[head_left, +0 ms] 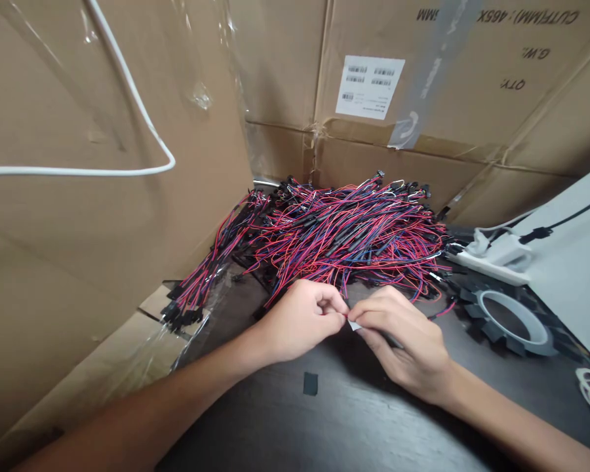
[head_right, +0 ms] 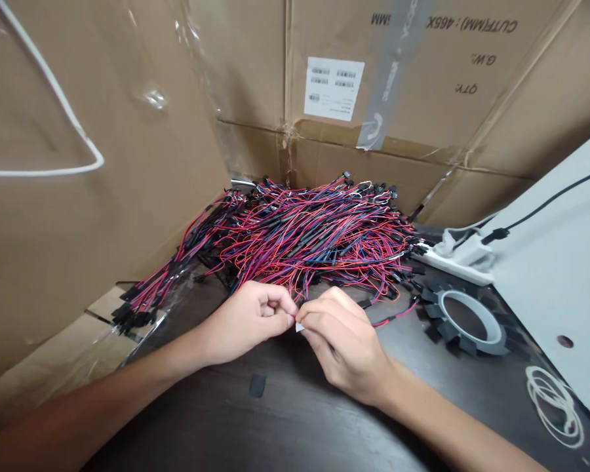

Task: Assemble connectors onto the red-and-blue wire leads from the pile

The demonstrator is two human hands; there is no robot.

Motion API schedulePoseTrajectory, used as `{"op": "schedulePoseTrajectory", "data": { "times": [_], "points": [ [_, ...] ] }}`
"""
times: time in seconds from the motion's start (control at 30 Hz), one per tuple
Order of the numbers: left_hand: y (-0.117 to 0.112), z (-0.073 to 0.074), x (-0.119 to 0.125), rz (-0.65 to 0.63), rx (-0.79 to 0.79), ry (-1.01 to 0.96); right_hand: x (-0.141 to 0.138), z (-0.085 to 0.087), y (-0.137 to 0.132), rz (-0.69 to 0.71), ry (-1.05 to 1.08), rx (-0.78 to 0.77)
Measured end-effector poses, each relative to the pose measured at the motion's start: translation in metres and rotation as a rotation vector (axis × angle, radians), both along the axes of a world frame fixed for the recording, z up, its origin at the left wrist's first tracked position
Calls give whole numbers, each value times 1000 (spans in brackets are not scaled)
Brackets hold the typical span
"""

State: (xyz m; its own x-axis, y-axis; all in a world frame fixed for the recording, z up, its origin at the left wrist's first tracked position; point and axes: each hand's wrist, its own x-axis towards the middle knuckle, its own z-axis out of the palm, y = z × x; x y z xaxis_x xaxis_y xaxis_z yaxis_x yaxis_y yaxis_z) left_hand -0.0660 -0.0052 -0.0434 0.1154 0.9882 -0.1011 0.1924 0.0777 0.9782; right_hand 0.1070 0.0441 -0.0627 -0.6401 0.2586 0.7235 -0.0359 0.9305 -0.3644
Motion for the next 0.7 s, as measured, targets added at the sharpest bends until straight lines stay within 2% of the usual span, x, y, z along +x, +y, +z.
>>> {"op": "schedulePoseTrajectory", "data": {
  "times": [0.33,0.5,0.7],
  "points": [
    [-5,-3,4,10,74,69,0,0,-2,-91,4,-86],
    [-6,-5,5,13,129,167,0,-1,-4,-153,-33,-243],
    [-7,-4,3,-19,147,239,-2,7,-7,-260,-133,-420]
  ]
}}
